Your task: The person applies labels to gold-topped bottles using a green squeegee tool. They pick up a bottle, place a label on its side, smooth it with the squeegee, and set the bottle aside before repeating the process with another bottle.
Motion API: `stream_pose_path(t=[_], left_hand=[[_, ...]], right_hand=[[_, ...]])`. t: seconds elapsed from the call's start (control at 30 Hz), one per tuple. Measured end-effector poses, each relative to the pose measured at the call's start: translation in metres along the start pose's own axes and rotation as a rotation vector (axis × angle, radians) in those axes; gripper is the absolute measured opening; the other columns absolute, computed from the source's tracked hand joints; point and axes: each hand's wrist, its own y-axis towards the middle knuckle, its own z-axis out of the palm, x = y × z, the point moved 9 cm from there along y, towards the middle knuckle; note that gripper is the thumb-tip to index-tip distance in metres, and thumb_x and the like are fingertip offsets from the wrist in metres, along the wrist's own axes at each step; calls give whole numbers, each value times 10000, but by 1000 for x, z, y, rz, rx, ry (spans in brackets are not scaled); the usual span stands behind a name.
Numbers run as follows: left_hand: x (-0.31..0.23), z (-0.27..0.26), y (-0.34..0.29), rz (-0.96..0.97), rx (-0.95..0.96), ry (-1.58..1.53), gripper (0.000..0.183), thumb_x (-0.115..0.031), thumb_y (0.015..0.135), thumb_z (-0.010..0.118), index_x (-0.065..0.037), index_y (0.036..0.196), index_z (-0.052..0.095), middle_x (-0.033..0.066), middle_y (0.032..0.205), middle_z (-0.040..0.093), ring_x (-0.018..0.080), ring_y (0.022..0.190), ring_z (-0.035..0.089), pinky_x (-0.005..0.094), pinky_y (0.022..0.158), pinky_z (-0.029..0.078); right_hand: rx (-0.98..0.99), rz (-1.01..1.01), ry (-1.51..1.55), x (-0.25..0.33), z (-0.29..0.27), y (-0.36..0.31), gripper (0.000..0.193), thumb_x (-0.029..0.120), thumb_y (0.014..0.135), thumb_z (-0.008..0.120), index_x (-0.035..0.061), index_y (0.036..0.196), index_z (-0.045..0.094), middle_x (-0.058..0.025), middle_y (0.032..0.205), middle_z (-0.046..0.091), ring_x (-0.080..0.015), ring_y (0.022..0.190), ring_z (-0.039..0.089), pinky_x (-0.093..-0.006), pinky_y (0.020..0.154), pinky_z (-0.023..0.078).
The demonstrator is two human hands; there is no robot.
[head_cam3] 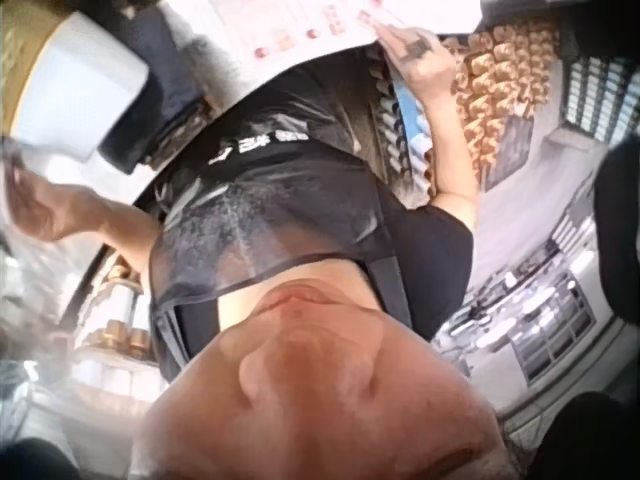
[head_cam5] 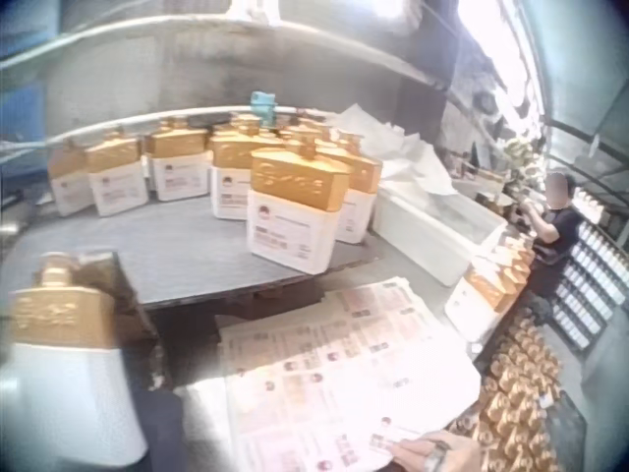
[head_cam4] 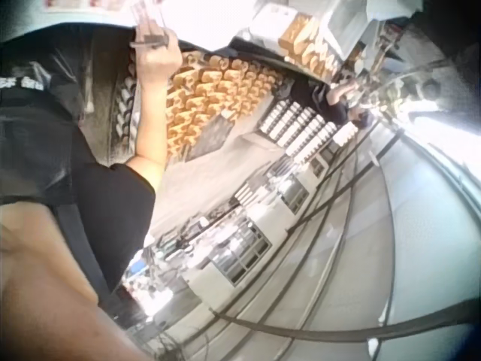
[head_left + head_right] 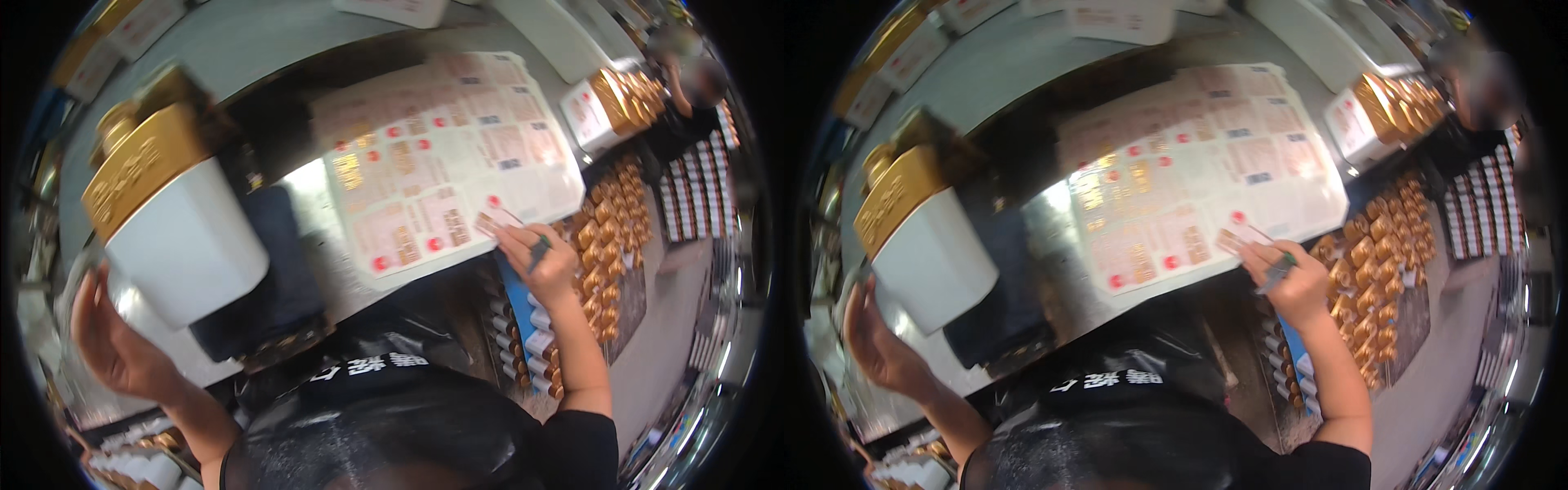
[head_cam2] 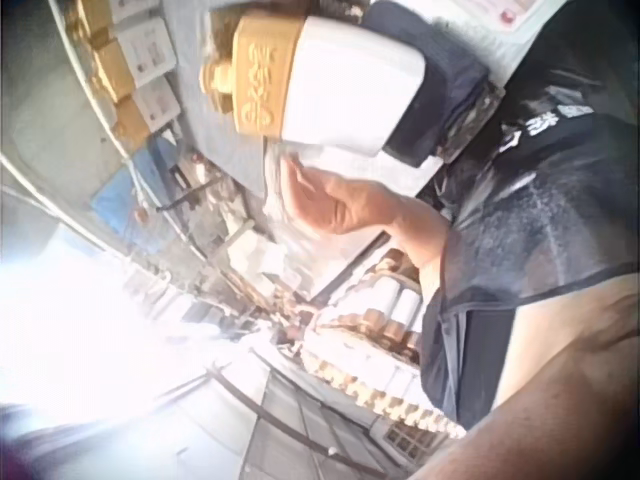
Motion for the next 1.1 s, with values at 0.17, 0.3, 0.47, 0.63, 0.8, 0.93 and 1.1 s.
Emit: stream_pose_path(t=[0.17,0.3,0.47,0.63,0.8,0.93,1.1], left_hand=[[-22,56,23,138,410,52,414,-15,877,538,16,1287,584,151,1299,608,327,1324,468,472,1121,321],[-37,68,-3,240,646,413,490,-43,753,681,-253,1195,699,29,1146,699,304,1351,447,537,1187,39],[-46,42,-36,218,676,210,382,-66,677,693,-244,1006,770,-24,877,709,244,1181,587,621,1169,90],[7,16,-5,-336,327,-312,432,-195,975,527,45,1333,503,177,1323,555,266,1282,478,391,1099,323],[17,46,6,-425,391,-422,715,-257,929,615,9,1492,264,173,1502,330,275,1358,381,433,1110,319],[25,53,11,-444,365,-434,781,-200,895,662,-9,1508,217,183,1500,297,282,1352,376,438,1081,385],[29,65,17,-453,329,-444,821,-179,878,685,-28,1518,194,192,1470,314,286,1354,365,421,1045,436]], right_hand=[[223,862,745,-42,12,-35,145,66,832,711,32,965,756,-39,837,723,-121,711,634,-240,657,502],[265,1083,1058,-17,9,12,187,80,878,672,-55,995,723,-101,910,729,-117,824,654,-236,742,495],[-67,65,673,109,-67,181,191,47,793,713,11,977,746,-94,931,715,-175,866,666,-287,747,527],[-298,-552,336,210,-70,200,258,76,704,685,42,953,743,-62,956,699,-174,877,667,-237,537,451],[-237,-672,127,229,-54,194,226,113,712,702,114,933,749,-20,966,717,-164,800,673,-220,524,474],[-93,-477,372,200,-52,196,269,179,735,778,87,978,706,-33,831,688,-182,681,658,-250,525,491],[212,248,751,157,-4,215,723,310,752,813,26,1337,496,-48,700,598,-172,608,589,-247,533,444]])
